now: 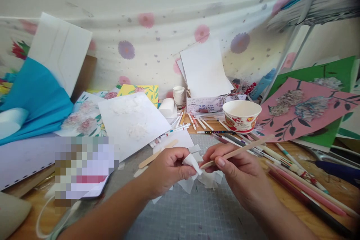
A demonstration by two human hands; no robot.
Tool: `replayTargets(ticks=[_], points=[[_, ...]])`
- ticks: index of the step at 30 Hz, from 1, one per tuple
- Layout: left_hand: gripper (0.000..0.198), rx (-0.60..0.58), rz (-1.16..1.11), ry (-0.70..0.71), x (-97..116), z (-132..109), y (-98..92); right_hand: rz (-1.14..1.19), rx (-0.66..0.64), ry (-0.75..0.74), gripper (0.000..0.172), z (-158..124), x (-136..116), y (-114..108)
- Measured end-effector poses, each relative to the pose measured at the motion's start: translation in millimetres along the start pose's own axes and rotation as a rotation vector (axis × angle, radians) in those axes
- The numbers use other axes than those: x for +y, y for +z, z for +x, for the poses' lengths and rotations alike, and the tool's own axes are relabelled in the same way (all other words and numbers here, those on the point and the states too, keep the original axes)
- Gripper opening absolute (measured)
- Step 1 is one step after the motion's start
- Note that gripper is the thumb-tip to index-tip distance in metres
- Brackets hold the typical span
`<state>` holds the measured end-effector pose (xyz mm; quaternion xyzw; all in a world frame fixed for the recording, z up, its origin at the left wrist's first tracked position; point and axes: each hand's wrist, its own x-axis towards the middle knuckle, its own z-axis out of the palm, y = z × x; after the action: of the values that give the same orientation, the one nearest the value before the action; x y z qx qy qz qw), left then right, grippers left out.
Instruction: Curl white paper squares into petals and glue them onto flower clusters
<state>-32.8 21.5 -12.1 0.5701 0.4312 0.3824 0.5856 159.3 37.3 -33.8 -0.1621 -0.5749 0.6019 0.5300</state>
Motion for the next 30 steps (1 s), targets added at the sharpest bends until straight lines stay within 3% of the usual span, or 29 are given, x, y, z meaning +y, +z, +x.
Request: replayTargets(ticks=[13, 20, 30], points=[[0.031, -0.034, -0.313, -0.017, -11.2, -2.3, 9.6, 0.04, -0.025, -0.06, 0.006, 0.6, -4.9, 2.4], [0.031, -0.034, -0.347, -0.04, -11.5, -2.2, 10.0, 0.028, -0.018, -0.07, 0.006, 1.0, -6.5, 2.7], [0.028, -0.044, -0.543, -0.063, -13.2, -2.6, 15.8, -0.142, -0.096, -0.164, 0.014, -1.7, -9.7, 5.0]])
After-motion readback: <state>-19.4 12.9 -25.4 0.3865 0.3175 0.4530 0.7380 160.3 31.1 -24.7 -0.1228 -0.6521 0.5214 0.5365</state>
